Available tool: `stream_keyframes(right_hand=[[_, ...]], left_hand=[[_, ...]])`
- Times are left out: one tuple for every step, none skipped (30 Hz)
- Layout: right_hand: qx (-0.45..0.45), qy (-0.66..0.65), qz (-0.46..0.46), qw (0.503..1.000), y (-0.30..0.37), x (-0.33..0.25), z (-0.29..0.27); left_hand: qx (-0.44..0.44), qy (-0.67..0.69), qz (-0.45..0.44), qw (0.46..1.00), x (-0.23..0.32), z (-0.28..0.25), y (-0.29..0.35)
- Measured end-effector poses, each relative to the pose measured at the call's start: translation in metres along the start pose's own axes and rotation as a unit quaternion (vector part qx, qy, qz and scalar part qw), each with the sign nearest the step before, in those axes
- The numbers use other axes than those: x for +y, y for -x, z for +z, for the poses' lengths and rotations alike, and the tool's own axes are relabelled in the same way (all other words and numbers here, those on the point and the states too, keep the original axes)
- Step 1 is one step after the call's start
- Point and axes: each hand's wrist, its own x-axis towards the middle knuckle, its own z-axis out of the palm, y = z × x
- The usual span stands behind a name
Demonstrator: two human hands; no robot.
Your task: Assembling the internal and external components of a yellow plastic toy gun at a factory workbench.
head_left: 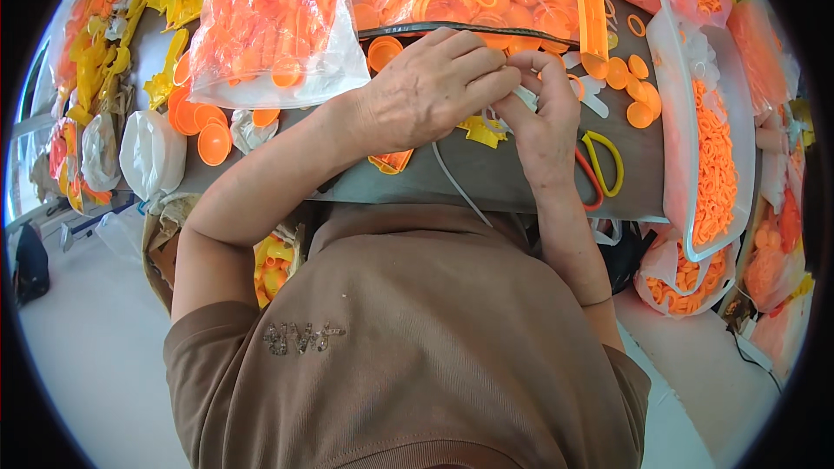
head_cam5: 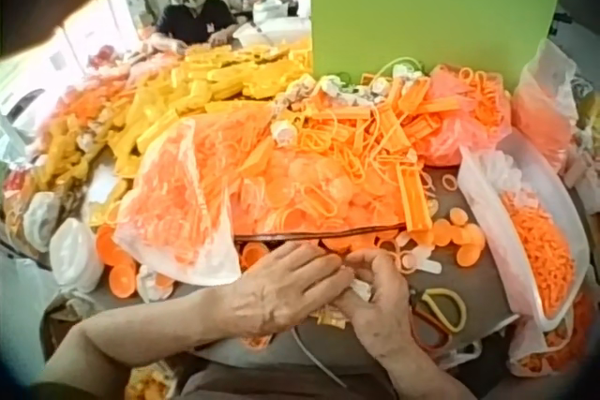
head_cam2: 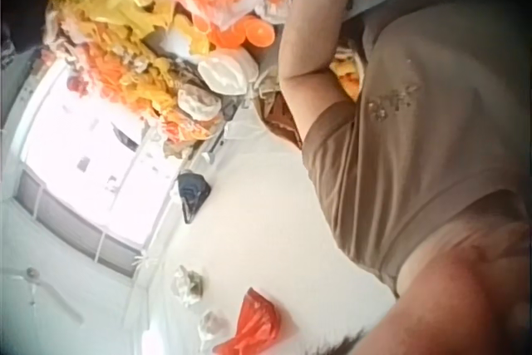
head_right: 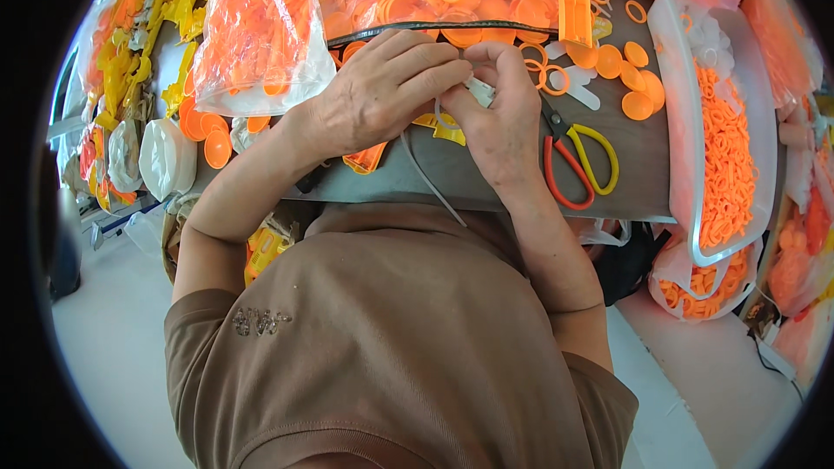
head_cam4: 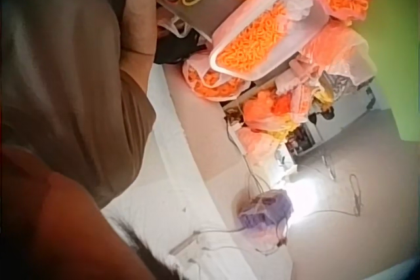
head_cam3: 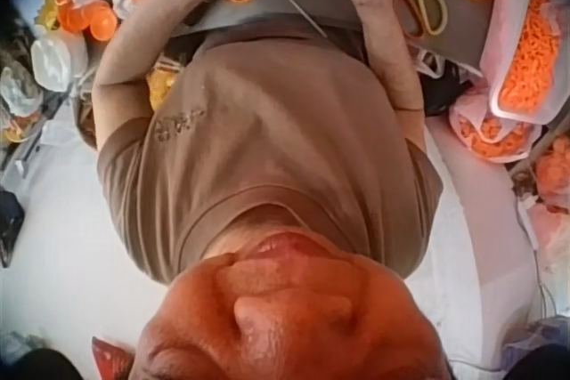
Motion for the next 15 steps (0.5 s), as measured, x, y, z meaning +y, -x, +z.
stream_keyframes(right_hand=[[-0.021,0.000,0.030,0.999,0.000,-0.003,-0.001],[-0.018,-0.001,0.031,0.999,0.000,-0.002,-0.002],[-0.032,0.012,0.017,0.999,0.000,-0.002,-0.003],[-0.047,0.025,0.002,0.999,0.000,-0.001,-0.004],[-0.045,0.024,0.003,0.999,0.001,-0.002,-0.007],[-0.077,-0.031,0.016,0.996,0.001,-0.003,-0.012],[-0.106,-0.085,0.028,0.990,0.002,-0.005,-0.019],[-0.118,-0.100,0.037,0.987,0.003,-0.004,-0.031],[-0.114,-0.100,0.038,0.988,0.004,-0.005,-0.039],[-0.125,0.102,-0.074,0.984,0.006,-0.006,-0.047],[-0.129,0.298,-0.181,0.928,0.008,-0.006,-0.050],[-0.150,0.328,-0.198,0.912,0.010,0.002,-0.049],[-0.148,0.328,-0.197,0.912,0.012,0.009,-0.046],[-0.157,0.364,-0.202,0.896,0.014,0.015,-0.041],[-0.165,0.400,-0.207,0.878,0.016,0.019,-0.037]], left_hand=[[-0.001,0.002,0.002,1.000,0.000,0.000,0.000],[-0.013,0.018,0.000,1.000,0.000,-0.001,0.000],[-0.025,0.034,-0.002,0.999,0.001,-0.001,0.001],[-0.027,0.036,-0.001,0.999,0.000,-0.001,0.001],[-0.010,0.036,-0.012,0.999,-0.002,0.000,0.002],[0.007,0.037,-0.023,0.999,-0.002,0.000,0.003],[0.007,0.039,-0.022,0.999,-0.002,0.000,0.004],[0.029,0.058,-0.048,0.997,-0.001,0.000,0.005],[0.052,0.076,-0.074,0.993,0.000,0.000,0.006],[0.053,0.091,-0.087,0.991,0.002,-0.002,0.009],[0.051,0.093,-0.087,0.991,0.002,-0.001,0.011],[0.067,0.097,-0.098,0.988,0.003,0.001,0.014],[0.084,0.101,-0.109,0.985,0.005,0.003,0.016],[0.089,0.106,-0.122,0.983,0.006,0.005,0.019],[0.088,0.107,-0.121,0.983,0.007,0.008,0.020]])
